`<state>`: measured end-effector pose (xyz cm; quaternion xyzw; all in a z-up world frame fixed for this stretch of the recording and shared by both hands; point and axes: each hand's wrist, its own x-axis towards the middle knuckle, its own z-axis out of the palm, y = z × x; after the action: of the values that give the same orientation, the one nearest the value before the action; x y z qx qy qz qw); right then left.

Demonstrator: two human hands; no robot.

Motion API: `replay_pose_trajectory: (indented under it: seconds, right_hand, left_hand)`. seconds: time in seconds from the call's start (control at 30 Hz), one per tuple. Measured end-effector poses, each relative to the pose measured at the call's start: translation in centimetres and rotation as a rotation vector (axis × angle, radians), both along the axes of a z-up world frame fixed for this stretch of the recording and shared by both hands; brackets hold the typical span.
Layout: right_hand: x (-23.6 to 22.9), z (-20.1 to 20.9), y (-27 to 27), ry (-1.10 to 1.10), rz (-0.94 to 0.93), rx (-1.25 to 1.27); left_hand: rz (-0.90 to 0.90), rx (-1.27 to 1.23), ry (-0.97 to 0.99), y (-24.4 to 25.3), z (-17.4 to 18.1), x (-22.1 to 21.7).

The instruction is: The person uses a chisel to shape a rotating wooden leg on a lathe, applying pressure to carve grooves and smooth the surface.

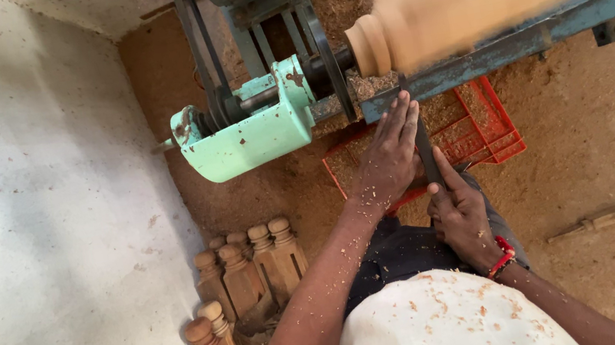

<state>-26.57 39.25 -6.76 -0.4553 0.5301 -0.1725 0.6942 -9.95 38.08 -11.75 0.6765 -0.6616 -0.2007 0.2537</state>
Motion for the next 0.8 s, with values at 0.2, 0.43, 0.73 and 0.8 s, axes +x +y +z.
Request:
replay_pose_trajectory:
  seconds: [0.2,0.43,0.73,0.8]
  right_hand:
    - [0.0,0.0,0.0,0.015,-0.010,0.006]
    - [0.2,0.1,-0.3,0.004,-0.017,0.017]
    - [0.0,-0.5,-0.2,-0.038,-0.030,-0.001]
    - [-0.2,-0.5,0.0,-0.034,-0.024,-0.013]
  left_hand:
    - [-0.012,0.007,0.013,-0.2,0.2,0.1]
    - [0.003,0.013,0.022,-0.2,0.0,0.1]
    - [0.006,-0.016,0.023,0.0,-0.9,-0.1]
    - [-0.005,-0.010,-0.009,0.0,-1.0,-0.1]
